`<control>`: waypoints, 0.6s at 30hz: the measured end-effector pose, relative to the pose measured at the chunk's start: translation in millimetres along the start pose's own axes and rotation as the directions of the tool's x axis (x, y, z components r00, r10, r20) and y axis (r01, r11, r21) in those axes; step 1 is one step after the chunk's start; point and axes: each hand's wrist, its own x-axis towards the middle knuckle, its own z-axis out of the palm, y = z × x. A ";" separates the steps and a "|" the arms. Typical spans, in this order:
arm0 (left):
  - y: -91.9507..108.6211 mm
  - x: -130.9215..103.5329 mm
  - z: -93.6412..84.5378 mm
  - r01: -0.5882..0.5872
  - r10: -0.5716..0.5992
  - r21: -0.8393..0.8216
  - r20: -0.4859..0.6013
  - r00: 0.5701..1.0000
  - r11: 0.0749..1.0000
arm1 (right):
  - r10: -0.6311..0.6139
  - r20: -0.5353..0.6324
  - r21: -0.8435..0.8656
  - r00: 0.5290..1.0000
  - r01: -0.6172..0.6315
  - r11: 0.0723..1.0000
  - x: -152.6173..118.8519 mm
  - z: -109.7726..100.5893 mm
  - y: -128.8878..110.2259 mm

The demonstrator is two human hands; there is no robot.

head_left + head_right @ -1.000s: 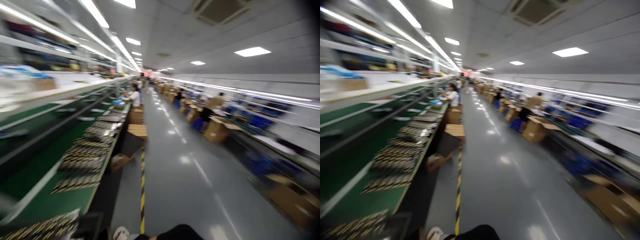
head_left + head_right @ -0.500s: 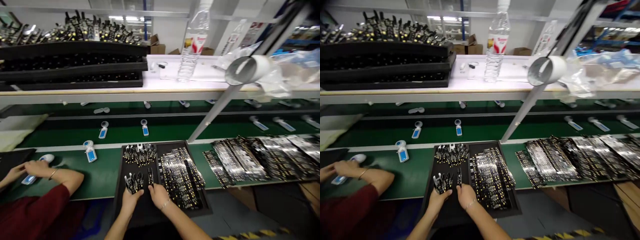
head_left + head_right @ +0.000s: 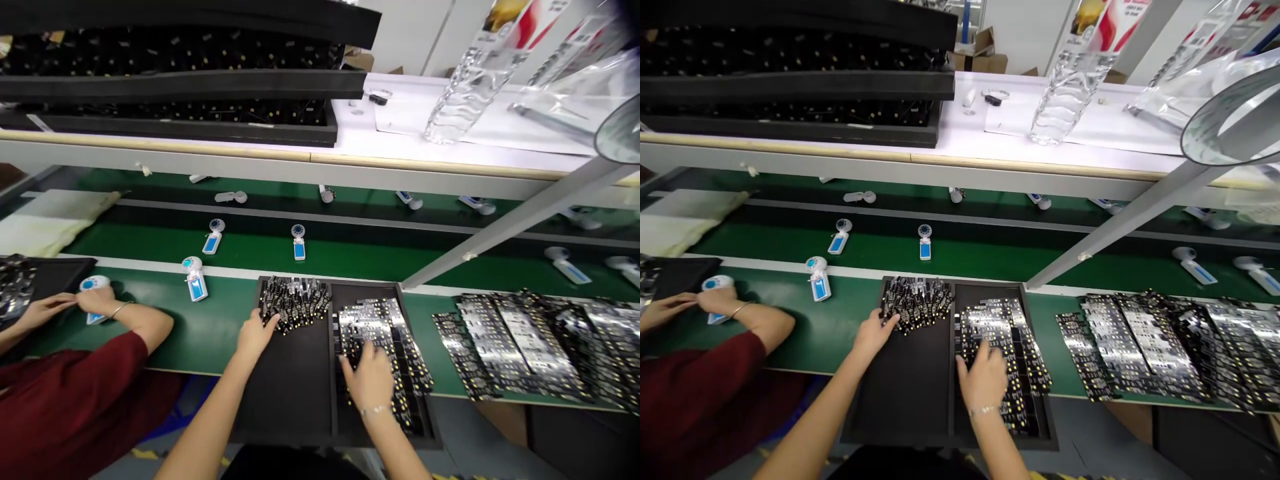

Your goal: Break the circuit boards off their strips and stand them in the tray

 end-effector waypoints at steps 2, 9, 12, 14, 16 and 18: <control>6.2 -17.2 1.1 -0.065 0.069 0.061 -0.052 0.996 0.996 | 0.141 -0.103 -0.119 0.985 -0.153 0.981 -12.1 12.8 36.9; 27.0 -42.6 26.2 -0.501 0.465 0.448 0.197 0.863 0.740 | 0.108 -0.048 0.106 0.993 -0.102 0.989 -13.1 27.9 71.5; 33.5 -54.5 13.1 -0.558 0.534 0.374 0.177 0.827 0.740 | 0.135 -0.107 0.386 0.985 -0.084 0.919 -19.0 5.2 66.1; 39.5 -77.1 9.7 -0.696 0.634 0.144 0.315 0.706 0.704 | 0.158 -0.111 0.657 0.981 -0.047 0.753 -27.7 -7.9 55.5; 46.7 -109.9 15.4 -0.724 0.693 -0.147 0.466 0.550 0.673 | 0.114 0.057 0.935 0.992 -0.093 0.343 -34.9 -17.2 38.4; 55.5 -145.0 25.4 -0.608 0.712 -0.373 0.411 0.569 0.701 | 0.028 0.195 0.970 0.980 -0.189 -0.155 -39.0 -27.6 20.4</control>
